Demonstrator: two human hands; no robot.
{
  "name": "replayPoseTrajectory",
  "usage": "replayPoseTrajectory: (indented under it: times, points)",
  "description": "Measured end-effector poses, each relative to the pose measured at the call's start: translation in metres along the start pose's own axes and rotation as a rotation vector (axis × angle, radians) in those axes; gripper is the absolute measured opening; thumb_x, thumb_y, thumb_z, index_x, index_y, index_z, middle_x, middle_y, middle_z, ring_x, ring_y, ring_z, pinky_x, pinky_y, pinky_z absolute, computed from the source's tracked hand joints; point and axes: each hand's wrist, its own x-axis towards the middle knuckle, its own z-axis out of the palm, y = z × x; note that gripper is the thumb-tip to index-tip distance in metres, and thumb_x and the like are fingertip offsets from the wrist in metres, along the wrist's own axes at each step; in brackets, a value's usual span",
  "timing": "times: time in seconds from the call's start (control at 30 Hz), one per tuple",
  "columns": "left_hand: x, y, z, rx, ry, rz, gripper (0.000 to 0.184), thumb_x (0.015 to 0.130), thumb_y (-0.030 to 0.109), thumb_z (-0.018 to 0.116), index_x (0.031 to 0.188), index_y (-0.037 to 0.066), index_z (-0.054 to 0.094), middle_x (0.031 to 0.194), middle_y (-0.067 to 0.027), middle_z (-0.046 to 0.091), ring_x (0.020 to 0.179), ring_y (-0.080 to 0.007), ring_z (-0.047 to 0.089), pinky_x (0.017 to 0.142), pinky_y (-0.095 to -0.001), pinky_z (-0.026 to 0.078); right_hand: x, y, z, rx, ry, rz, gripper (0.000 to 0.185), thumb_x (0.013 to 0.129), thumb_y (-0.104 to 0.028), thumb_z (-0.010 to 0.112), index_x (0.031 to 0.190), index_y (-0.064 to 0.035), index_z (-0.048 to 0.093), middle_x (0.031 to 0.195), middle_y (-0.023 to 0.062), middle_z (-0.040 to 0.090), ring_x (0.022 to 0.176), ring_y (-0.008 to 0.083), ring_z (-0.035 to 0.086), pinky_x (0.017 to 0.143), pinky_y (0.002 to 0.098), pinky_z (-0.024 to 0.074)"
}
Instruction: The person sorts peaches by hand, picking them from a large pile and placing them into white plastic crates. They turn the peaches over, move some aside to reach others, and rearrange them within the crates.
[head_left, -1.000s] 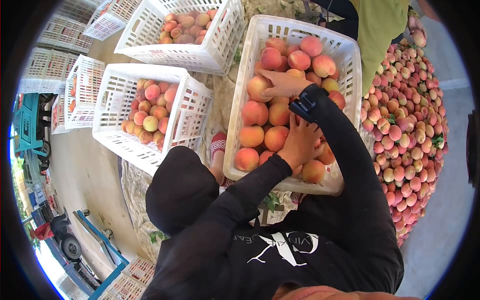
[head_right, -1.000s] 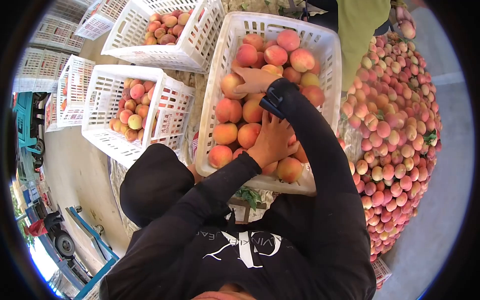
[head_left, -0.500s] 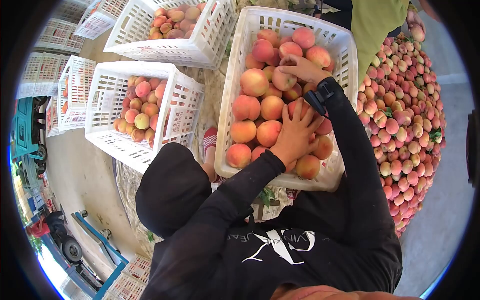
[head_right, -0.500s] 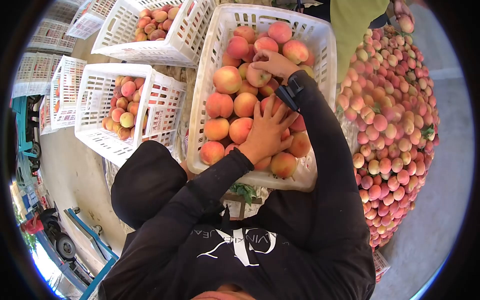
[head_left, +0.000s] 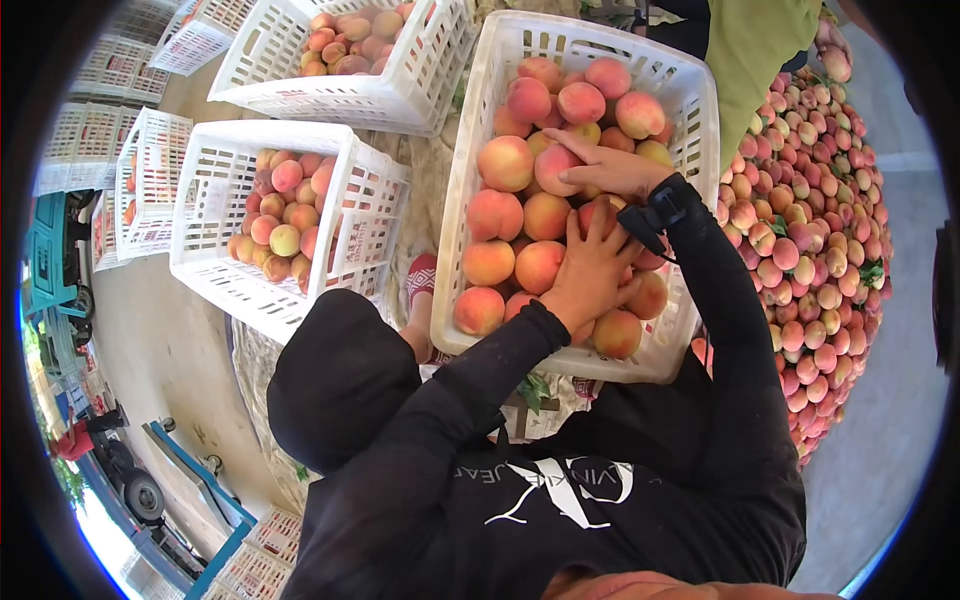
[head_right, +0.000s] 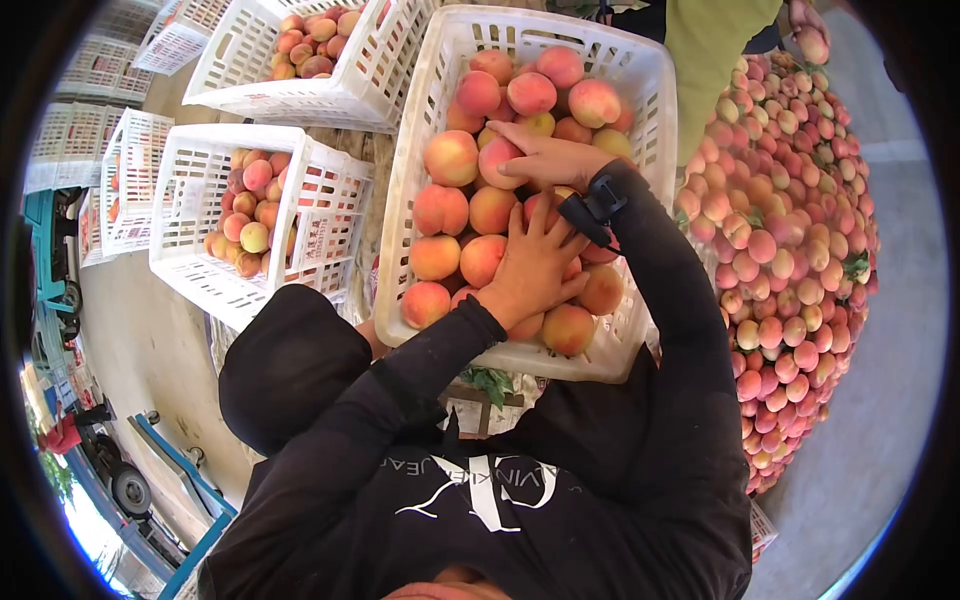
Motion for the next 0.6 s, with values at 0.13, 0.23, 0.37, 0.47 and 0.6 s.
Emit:
replayPoseTrajectory:
  times: [0.13, 0.23, 0.37, 0.47, 0.6]
  points:
    - [0.001, -0.004, -0.002, 0.005, -0.005, 0.031, 0.065, 0.077, 0.05, 0.071, 0.133, 0.019, 0.058, 0.147, -0.0146, 0.039, 0.14, -0.0456, 0.024, 0.101, -0.0724, 0.028, -0.004, 0.008, -0.004, 0.355, -0.147, 0.132, 0.072, 0.099, -0.036, 0.052, 0.157, -0.0131, 0.018, 0.157, 0.0179, 0.028, 0.14, 0.0269, 0.036, 0.113, 0.0339, 0.0305]
    - [0.001, -0.003, -0.007, 0.043, -0.026, 0.045, 0.065, 0.076, 0.052, 0.071, 0.132, 0.019, 0.059, 0.147, -0.0139, 0.039, 0.141, -0.0449, 0.023, 0.101, -0.0725, 0.027, -0.003, 0.017, 0.005, 0.277, -0.097, 0.058, 0.074, 0.099, -0.042, 0.051, 0.158, -0.0139, 0.014, 0.158, 0.0177, 0.026, 0.144, 0.0277, 0.03, 0.115, 0.0351, 0.0286]
    - [0.003, -0.008, -0.008, 0.035, -0.018, 0.071, 0.065, 0.076, 0.052, 0.071, 0.131, 0.019, 0.06, 0.147, -0.0127, 0.041, 0.141, -0.0448, 0.023, 0.103, -0.0731, 0.024, -0.014, 0.018, 0.009, 0.362, -0.054, 0.046, 0.071, 0.102, -0.043, 0.046, 0.158, -0.0164, 0.012, 0.162, 0.0156, 0.017, 0.149, 0.0253, 0.017, 0.118, 0.0342, 0.0196]
    - [0.004, -0.014, -0.012, 0.021, -0.029, 0.116, 0.06, 0.078, 0.049, 0.07, 0.13, 0.018, 0.061, 0.145, -0.0114, 0.044, 0.139, -0.0433, 0.027, 0.106, -0.0709, 0.021, -0.02, 0.025, 0.015, 0.412, -0.044, 0.079, 0.07, 0.103, -0.041, 0.043, 0.158, -0.016, 0.009, 0.161, 0.0177, 0.017, 0.148, 0.0263, 0.019, 0.118, 0.0336, 0.0204]
    - [0.009, -0.038, -0.027, -0.04, -0.039, 0.202, 0.039, 0.082, 0.031, 0.067, 0.118, 0.016, 0.065, 0.139, -0.0113, 0.049, 0.133, -0.0361, 0.04, 0.112, -0.0627, 0.022, -0.016, 0.031, 0.022, 0.685, -0.062, 0.103, 0.065, 0.105, -0.034, 0.041, 0.159, -0.0172, 0.009, 0.162, 0.013, 0.014, 0.147, 0.0219, 0.016, 0.118, 0.0301, 0.0187]
